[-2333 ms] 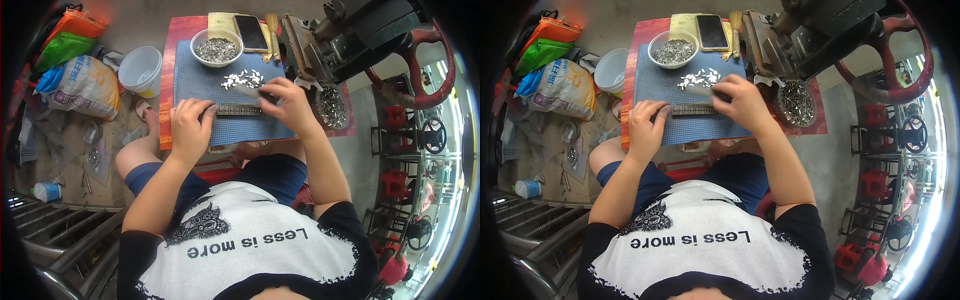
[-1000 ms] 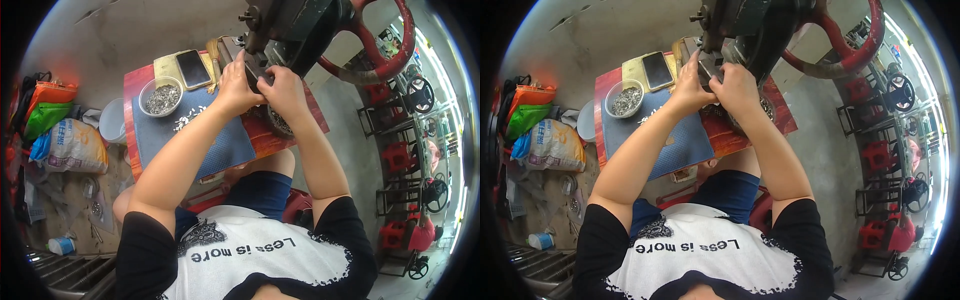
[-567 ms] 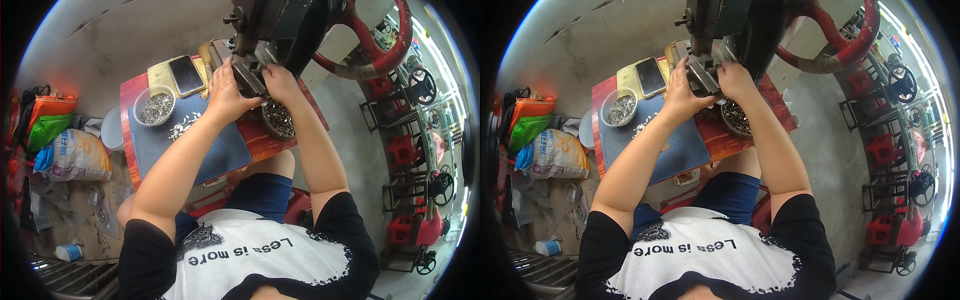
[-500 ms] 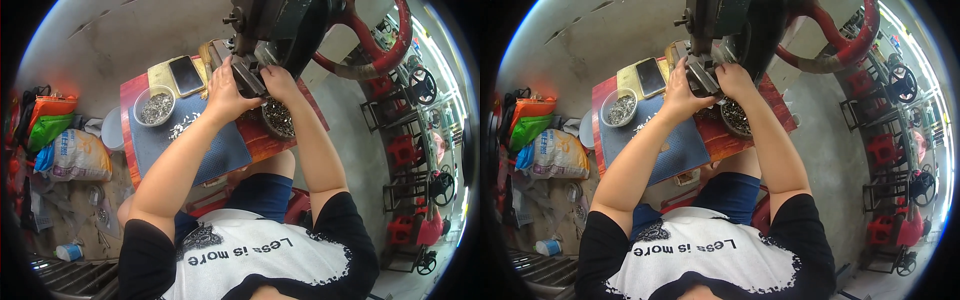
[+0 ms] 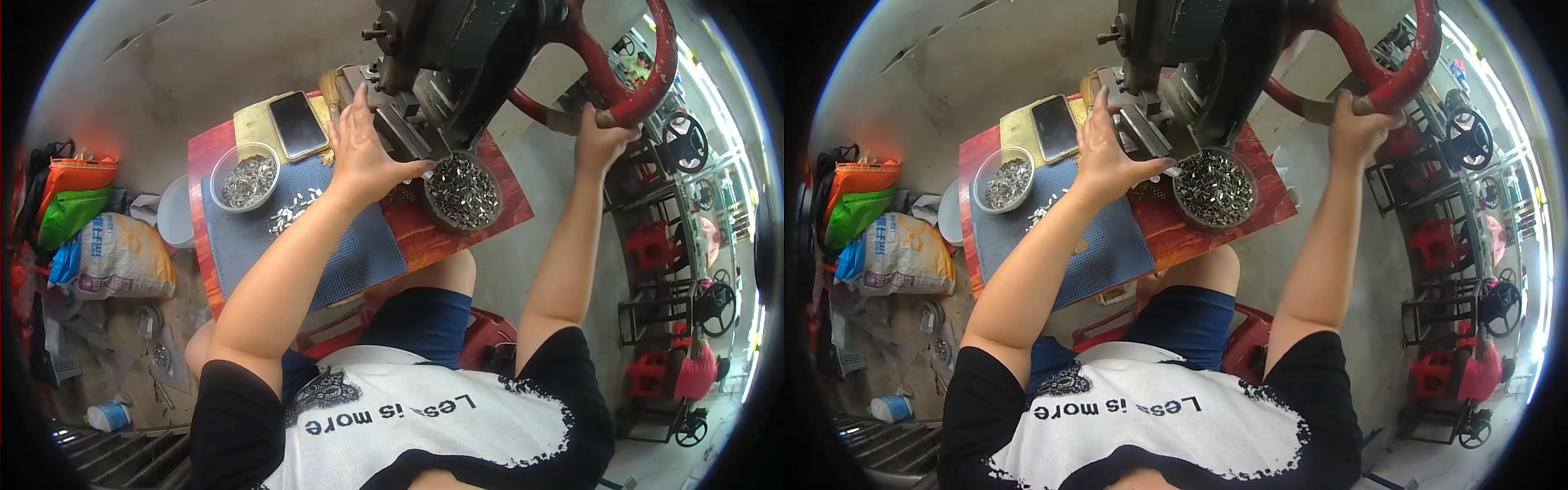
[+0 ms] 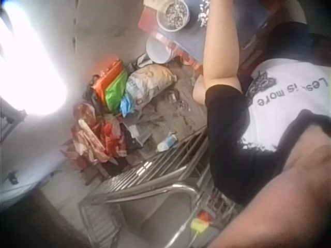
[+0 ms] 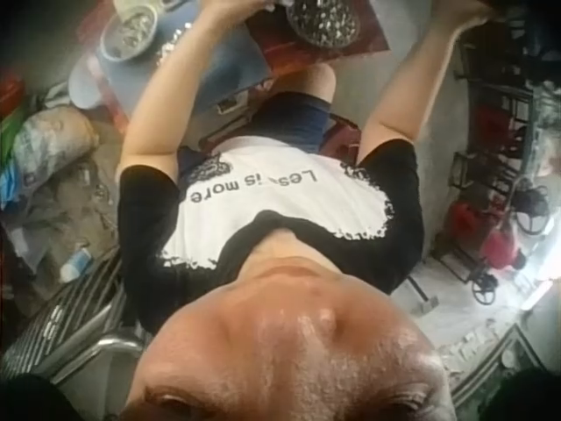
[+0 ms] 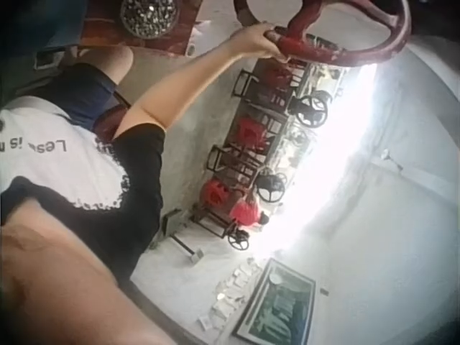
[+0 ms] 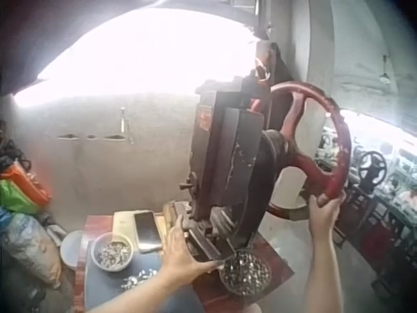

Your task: Assembling small metal components onto a guide rail and processing them with a manual press machine.

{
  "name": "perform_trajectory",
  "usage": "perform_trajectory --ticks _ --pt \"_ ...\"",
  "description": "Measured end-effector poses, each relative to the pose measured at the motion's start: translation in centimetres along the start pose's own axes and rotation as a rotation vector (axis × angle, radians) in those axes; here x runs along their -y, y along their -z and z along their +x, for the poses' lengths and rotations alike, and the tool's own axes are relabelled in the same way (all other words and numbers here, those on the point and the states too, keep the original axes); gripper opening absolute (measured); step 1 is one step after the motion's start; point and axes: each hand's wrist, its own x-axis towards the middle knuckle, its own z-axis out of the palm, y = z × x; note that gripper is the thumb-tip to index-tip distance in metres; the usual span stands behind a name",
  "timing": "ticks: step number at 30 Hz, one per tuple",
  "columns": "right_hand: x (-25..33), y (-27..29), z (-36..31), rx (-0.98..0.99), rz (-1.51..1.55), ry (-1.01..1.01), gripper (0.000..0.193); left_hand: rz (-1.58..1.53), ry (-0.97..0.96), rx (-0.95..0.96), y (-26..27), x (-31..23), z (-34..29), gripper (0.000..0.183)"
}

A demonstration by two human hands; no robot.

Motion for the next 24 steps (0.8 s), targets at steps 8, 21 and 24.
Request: perform_trajectory --ticks 8,21,24 --pt "4.9 3.8 13.4 0.421 -0.268 0.063 0.060 -0.109 0.007 0.094 -0.4 2.9 4.0 0.149" --pt "-1.7 -3.4 -0.1 -0.283 0.530 0.185 0.036 -0.039 0.015 0.123 -1.6 4.5 6.9 0.149" --pt "1.3 -1.4 1.5 -0.087 0.520 0.000 0.037 -0.039 0.038 0.126 -0.9 4.4 6.1 0.150"
